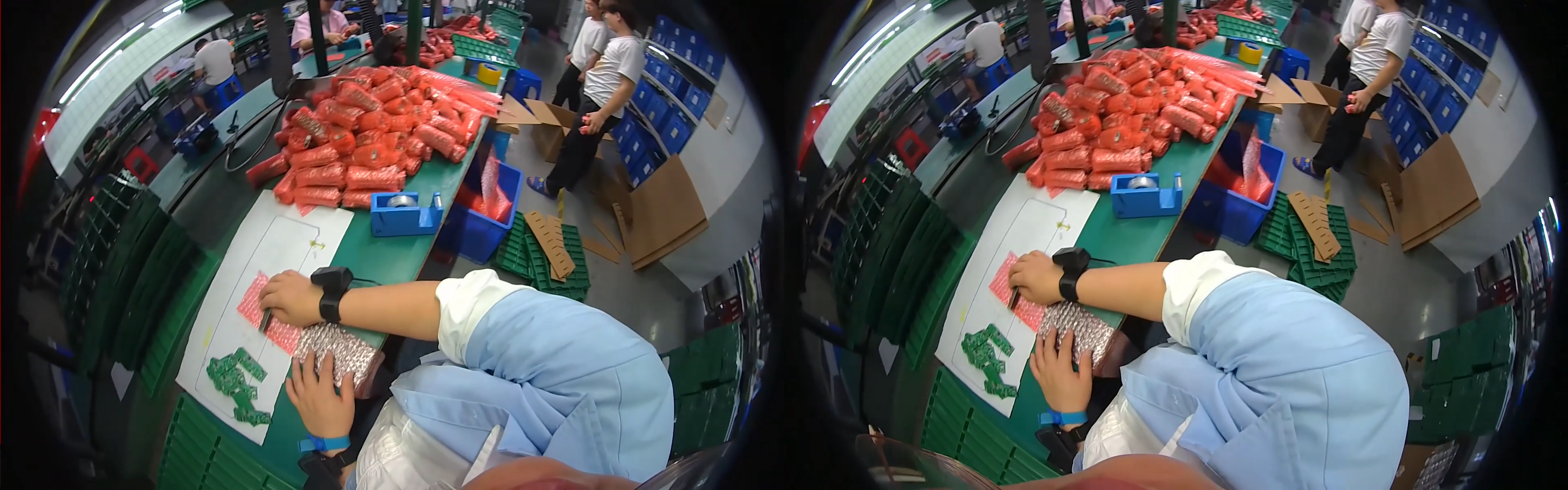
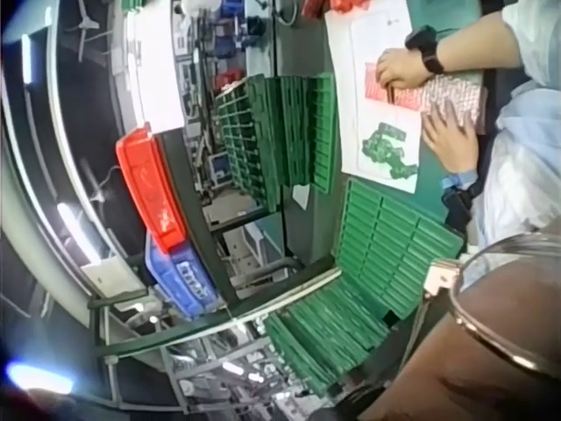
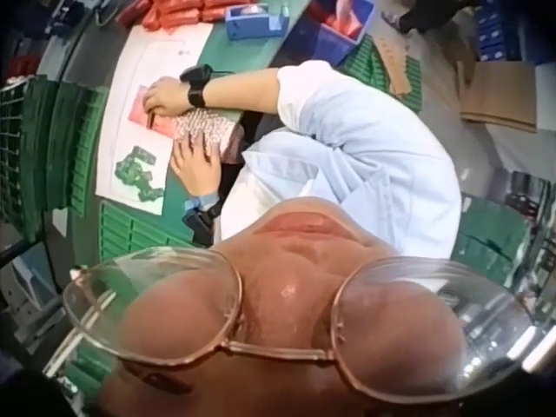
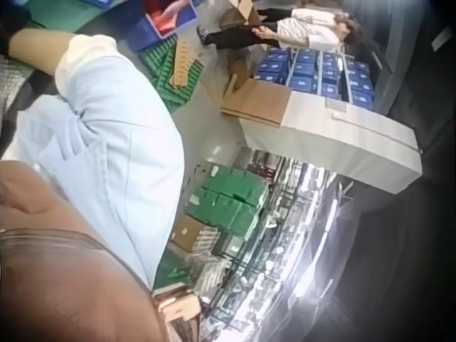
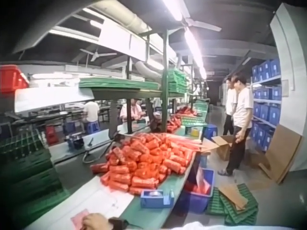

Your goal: The person finishes wrapping a circuit board in red bubble wrap and places it on a pile before picking up a new sheet of pink bubble wrap. They then transfer several circuit boards from a green tray onto the pink wrap and fold it over them.

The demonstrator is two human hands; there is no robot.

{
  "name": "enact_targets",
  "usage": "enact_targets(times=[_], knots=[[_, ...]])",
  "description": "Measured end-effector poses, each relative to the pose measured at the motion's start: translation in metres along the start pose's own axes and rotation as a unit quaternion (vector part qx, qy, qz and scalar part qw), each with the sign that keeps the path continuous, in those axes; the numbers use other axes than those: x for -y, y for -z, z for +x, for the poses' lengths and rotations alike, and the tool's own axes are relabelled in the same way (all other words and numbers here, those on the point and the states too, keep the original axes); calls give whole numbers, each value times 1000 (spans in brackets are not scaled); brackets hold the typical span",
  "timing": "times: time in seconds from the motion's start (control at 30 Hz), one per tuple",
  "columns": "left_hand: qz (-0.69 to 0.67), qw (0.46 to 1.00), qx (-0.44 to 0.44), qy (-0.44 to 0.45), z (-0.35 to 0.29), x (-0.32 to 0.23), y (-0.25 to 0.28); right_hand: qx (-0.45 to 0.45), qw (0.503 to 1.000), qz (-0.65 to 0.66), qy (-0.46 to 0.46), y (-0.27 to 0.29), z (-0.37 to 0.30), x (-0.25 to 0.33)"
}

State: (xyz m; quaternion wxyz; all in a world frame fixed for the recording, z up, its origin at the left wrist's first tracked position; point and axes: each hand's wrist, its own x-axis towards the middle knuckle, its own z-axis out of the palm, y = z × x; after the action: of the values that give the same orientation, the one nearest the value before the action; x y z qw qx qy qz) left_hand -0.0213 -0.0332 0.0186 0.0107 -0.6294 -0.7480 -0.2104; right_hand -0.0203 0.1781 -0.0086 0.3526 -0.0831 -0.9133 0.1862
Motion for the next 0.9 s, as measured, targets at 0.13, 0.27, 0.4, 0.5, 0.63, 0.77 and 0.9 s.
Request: enact_targets(times=[0.13, 0.27, 0.4, 0.5, 0.63, 0.77, 0.9], knots=[[1, 1000, 3, -12, 0, 4, 0, -5, 1000, -14, -5, -5, -1, -3], [-3, 1000, 3, -12, -2, 5, -1, -3, 1000, -26, -9, -10, 0, -7], [7, 1000, 6, 3, -3, 4, 0, -8, 1000, -24, -14, -15, -1, -3], [11, 1000, 8, 14, -4, 4, -2, -22, 999, -23, -10, -16, -2, -1], [3, 1000, 7, 18, 0, 4, -4, -13, 1000, -8, -1, -7, -5, 0], [2, 1000, 15, 7, 2, 3, -3, -191, 981, 4, 42, 19, 1, 12], [2, 1000, 16, 3, 5, 4, -4, -86, 974, 207, 41, 118, -14, 67]])
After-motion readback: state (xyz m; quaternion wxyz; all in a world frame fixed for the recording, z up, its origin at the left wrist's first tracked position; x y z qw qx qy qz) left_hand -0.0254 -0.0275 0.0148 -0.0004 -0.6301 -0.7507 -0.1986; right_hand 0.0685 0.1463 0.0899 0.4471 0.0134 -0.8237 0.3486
